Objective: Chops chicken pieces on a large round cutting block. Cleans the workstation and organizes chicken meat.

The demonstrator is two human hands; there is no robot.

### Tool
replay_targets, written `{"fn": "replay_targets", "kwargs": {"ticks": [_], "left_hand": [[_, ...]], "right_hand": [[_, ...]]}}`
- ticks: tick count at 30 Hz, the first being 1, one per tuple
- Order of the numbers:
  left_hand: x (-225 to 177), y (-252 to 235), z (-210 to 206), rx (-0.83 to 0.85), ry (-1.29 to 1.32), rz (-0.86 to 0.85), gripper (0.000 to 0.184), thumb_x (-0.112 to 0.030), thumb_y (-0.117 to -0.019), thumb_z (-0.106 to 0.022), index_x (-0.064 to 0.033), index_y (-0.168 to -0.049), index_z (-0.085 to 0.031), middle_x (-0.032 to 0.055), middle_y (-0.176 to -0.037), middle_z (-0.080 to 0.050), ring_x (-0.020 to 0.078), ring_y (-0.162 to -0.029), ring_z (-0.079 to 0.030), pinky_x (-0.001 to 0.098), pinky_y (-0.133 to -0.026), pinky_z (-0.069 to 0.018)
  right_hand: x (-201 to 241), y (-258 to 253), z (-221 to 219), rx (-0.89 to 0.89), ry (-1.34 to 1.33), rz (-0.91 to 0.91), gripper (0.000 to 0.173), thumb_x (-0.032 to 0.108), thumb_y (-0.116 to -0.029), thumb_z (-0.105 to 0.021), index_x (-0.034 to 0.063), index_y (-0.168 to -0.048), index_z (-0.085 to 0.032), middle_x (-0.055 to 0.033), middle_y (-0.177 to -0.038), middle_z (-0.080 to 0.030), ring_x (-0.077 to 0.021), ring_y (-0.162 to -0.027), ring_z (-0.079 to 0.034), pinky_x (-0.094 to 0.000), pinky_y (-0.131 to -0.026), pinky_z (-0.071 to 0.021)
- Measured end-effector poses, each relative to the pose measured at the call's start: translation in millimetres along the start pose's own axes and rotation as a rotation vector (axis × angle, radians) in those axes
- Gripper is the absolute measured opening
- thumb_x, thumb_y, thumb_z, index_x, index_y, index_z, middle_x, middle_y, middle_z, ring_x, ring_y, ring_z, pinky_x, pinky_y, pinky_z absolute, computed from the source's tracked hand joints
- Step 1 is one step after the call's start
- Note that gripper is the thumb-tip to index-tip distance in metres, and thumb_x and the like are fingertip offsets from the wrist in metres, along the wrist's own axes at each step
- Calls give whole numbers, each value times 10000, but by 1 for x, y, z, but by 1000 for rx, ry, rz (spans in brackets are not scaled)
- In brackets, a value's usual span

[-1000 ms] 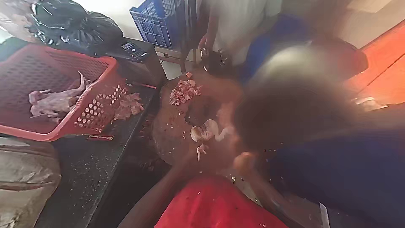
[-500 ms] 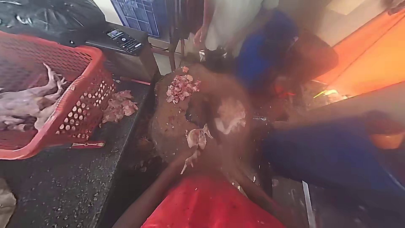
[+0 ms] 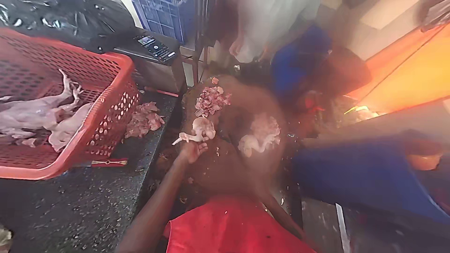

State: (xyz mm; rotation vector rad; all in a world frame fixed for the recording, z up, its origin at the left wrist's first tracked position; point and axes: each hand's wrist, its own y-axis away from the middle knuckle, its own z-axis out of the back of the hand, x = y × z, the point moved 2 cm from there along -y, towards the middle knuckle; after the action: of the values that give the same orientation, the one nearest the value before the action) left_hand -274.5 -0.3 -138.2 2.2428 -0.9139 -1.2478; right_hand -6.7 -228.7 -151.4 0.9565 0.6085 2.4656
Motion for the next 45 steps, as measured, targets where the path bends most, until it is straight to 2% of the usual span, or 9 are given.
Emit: {"fn": "replay_targets", "kwargs": {"ticks": [4,8,14,22,27,31,35,39,45], "left_hand": [[18,-6,5,-182,43,15,523,-458,-1125,-235,-96,-1239,-595,26,-854,-668,147,-683,-639,334,-669,-561],[-4,26,-22,-80,-266,-328,377,-249,-1137,-315,-27,-1291,-577,34,-821,-660,129,-662,-638,304,-654,-574],[6,19,-132,274,-977,-540,311,-177,-1088,-471,-8,-1304,-618,142,-1116,-703,213,-976,-704,417,-914,-586],[144,-63,-221,294,-1957,-564,403,-333,-943,-662,-239,-1335,-668,165,-1586,-433,445,-1514,-271,687,-1204,-178],[123,-61,-248,190,-2088,-611,471,-294,-956,-640,-145,-1403,-613,135,-1415,-597,357,-1415,-462,677,-1207,-174],[55,-1,-261,-200,-1754,-383,556,-498,-929,-697,-47,-1253,-676,184,-1215,-692,350,-1181,-645,596,-1069,-461],[18,43,-204,-502,-1062,-583,400,-357,-997,-663,-4,-1185,-662,106,-990,-706,175,-866,-693,417,-821,-589],[42,52,-109,-590,-778,-330,536,-403,-1092,-470,24,-1416,-471,194,-1063,-665,244,-840,-683,449,-766,-598],[107,55,-55,-575,-600,-177,457,-383,-1090,-477,37,-1205,-618,159,-1002,-668,232,-884,-655,454,-800,-562]], "right_hand": [[4,0,11,39,57,-12,528,457,-1105,-366,29,-1346,-560,-208,-1040,-687,-348,-965,-688,-559,-896,-541],[4,-7,25,131,188,5,515,463,-1077,-467,62,-1383,-570,-219,-1177,-687,-381,-1093,-678,-596,-968,-517],[0,-22,53,342,526,168,397,297,-1032,-553,123,-1387,-587,-189,-1251,-686,-403,-1156,-662,-640,-948,-513],[-10,-35,82,511,360,407,510,424,-1070,-480,121,-1479,-523,-223,-1342,-640,-428,-1221,-626,-655,-1013,-467],[-26,-46,97,556,255,534,535,458,-1080,-458,82,-1447,-556,-223,-1311,-658,-410,-1210,-636,-631,-1027,-464],[-22,-30,129,608,199,314,510,419,-1095,-437,96,-1482,-511,-199,-1411,-593,-370,-1327,-555,-605,-1120,-386],[-80,-54,118,543,-155,303,557,470,-1076,-456,-22,-1287,-612,-255,-1124,-669,-379,-1056,-654,-589,-963,-489],[-101,-48,110,428,-545,-1,429,375,-1098,-449,-7,-1244,-578,-77,-828,-579,-165,-693,-567,-378,-690,-533],[-99,-49,101,280,-439,-65,408,379,-1097,-460,9,-1203,-593,-68,-773,-544,-171,-635,-530,-383,-636,-503]]}}
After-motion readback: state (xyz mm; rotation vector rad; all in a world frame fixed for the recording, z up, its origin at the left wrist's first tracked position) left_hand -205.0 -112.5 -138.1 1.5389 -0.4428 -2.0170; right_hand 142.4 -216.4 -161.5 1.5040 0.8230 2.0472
